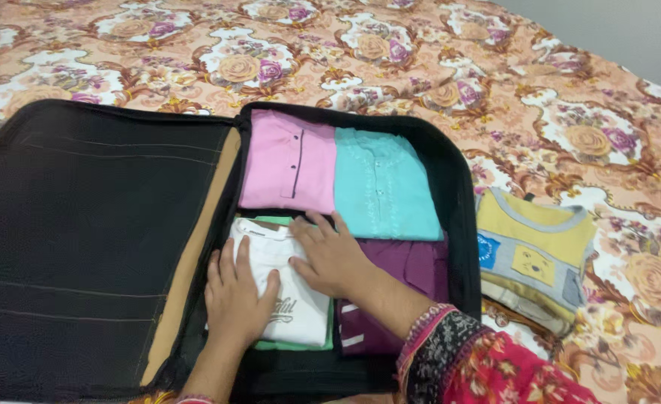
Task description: The person folds several shirts and places them into an open suitcase on a bed. They handle a yellow shirt with a cartoon print, a white striped shirt, and other folded garments, arranging them neatly inside the suitcase.
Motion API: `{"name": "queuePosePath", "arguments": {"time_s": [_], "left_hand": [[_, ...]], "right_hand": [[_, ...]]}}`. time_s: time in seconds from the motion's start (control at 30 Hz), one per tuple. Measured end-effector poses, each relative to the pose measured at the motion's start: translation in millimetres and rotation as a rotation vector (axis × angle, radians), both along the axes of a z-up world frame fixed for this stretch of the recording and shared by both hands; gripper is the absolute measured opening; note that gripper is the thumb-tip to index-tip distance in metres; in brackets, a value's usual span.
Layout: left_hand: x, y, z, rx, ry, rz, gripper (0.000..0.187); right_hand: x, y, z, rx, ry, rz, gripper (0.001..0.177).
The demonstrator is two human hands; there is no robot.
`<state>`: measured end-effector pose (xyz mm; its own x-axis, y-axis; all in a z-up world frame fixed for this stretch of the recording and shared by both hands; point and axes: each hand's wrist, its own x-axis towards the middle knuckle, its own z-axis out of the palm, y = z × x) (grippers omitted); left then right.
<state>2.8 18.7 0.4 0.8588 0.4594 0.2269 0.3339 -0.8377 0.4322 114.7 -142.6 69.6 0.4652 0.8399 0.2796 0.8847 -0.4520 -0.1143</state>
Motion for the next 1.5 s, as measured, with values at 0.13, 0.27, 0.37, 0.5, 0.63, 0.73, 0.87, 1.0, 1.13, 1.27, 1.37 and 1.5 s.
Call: {"name": "queuePosePath", "arguments": {"time_s": [0.13,0.27,0.37,0.5,0.63,0.73,0.87,1.0,1.13,1.27,1.37,1.5], "left_hand": [[11,6,-6,-0.031,0.089,0.041,0.090],[23,18,-12,-0.135,0.197,0.056,0.094],[25,23,-16,-0.175,0.272,0.049,0.103],[30,26,-10,-0.175,0.443,0.035,0.116],[35,24,1,-0.259,0.511,0.070,0.128],[35,21,5,-0.270,0.536,0.086,0.131],[36,18,7,-0.217,0.565,0.075,0.133],[36,17,11,-0.271,0.564,0.095,0.133],[38,16,16,-0.240,0.575,0.089,0.141],[41,17,13,-0.234,0.631,0.085,0.142],[37,21,8,-0.200,0.628,0.065,0.143],[32,24,4,-0.098,0.542,0.032,0.137]], "right_hand": [[-15,2,-7,0.094,-0.037,0.017,0.059],[-47,-5,-26,0.161,0.035,0.046,0.061],[-47,-16,-34,0.220,0.136,0.067,0.063],[-43,-22,-38,0.245,0.118,0.091,0.066],[-43,-25,-40,0.273,0.184,0.102,0.068],[-47,-24,-46,0.258,0.162,0.082,0.069],[-42,-21,-49,0.173,0.086,0.084,0.074],[-34,-25,-45,0.052,0.192,0.115,0.080],[-41,-34,-41,-0.005,0.236,0.063,0.080],[-51,-36,-33,0.051,0.405,-0.019,0.082],[-55,-21,-14,0.271,0.941,-0.233,0.079],[-63,-9,21,0.681,1.515,-0.087,0.083]]}}
